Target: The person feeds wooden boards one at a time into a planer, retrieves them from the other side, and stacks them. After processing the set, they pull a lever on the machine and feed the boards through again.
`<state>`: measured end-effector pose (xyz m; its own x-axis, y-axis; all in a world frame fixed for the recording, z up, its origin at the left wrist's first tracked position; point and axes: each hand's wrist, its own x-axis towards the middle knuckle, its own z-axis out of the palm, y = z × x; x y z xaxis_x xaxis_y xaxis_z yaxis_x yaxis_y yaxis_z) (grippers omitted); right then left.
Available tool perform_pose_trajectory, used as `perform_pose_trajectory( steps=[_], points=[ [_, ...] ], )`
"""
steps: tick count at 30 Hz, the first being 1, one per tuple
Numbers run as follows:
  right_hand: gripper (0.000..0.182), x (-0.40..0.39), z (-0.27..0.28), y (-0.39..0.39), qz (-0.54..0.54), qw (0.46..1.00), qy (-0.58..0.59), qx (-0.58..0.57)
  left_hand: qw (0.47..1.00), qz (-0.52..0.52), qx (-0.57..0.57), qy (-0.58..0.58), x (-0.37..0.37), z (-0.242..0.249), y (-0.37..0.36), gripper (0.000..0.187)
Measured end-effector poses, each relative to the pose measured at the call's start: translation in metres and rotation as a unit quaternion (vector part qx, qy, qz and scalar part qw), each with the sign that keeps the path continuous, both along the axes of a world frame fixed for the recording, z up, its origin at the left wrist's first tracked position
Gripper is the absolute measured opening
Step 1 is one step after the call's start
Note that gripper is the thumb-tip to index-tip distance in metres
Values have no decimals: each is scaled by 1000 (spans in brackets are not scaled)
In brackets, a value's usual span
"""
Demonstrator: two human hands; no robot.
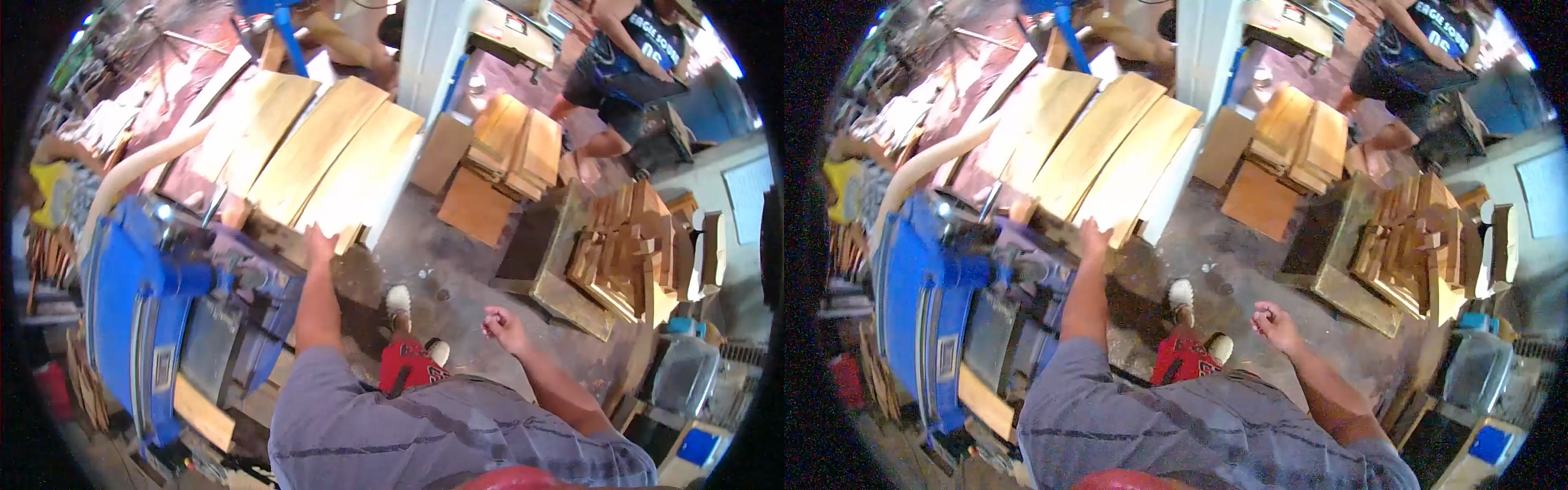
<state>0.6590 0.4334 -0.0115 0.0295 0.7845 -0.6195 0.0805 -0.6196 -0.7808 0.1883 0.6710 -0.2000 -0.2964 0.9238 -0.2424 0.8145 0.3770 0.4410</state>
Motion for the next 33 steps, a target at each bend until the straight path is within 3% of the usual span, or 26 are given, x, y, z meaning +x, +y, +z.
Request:
perform_pose_trajectory(
  steps=[2,6,8,14,15,16,18,20,22,25,29,31,33],
  points=[
    [31,3,-11,9,50,998,-42,-14,1000,14,10,-25,2,15,20,85],
    [31,-3,-11,36,64,994,-79,-40,997,42,16,59,7,-6,32,85],
    [34,-14,-2,50,97,990,-92,-52,990,124,25,57,19,22,29,84],
    [30,-14,-20,57,140,982,-96,-84,994,67,-38,74,-7,26,36,95],
    [30,-11,-27,56,115,991,-46,-45,996,53,-46,49,-13,9,35,94],
    [31,-13,-33,50,90,996,0,1,992,54,-78,82,-1,32,33,92],
    [32,-22,-12,58,123,991,-55,6,994,46,-80,66,5,21,28,94],
    [32,-25,-1,61,147,987,-67,-18,992,77,-44,93,18,18,6,93],
    [33,-26,4,63,132,990,-56,13,986,146,-66,43,34,14,4,87],
    [33,-23,6,63,98,994,-36,30,988,152,-24,29,44,42,-7,82],
    [34,-22,-3,53,75,995,-42,43,973,228,9,-17,33,-21,-9,82],
    [34,-27,19,55,83,996,-40,13,911,385,110,-97,34,-84,-11,81],
    [35,-23,22,56,93,994,-46,-18,866,402,3,-298,35,-133,-20,83]
  ],
)
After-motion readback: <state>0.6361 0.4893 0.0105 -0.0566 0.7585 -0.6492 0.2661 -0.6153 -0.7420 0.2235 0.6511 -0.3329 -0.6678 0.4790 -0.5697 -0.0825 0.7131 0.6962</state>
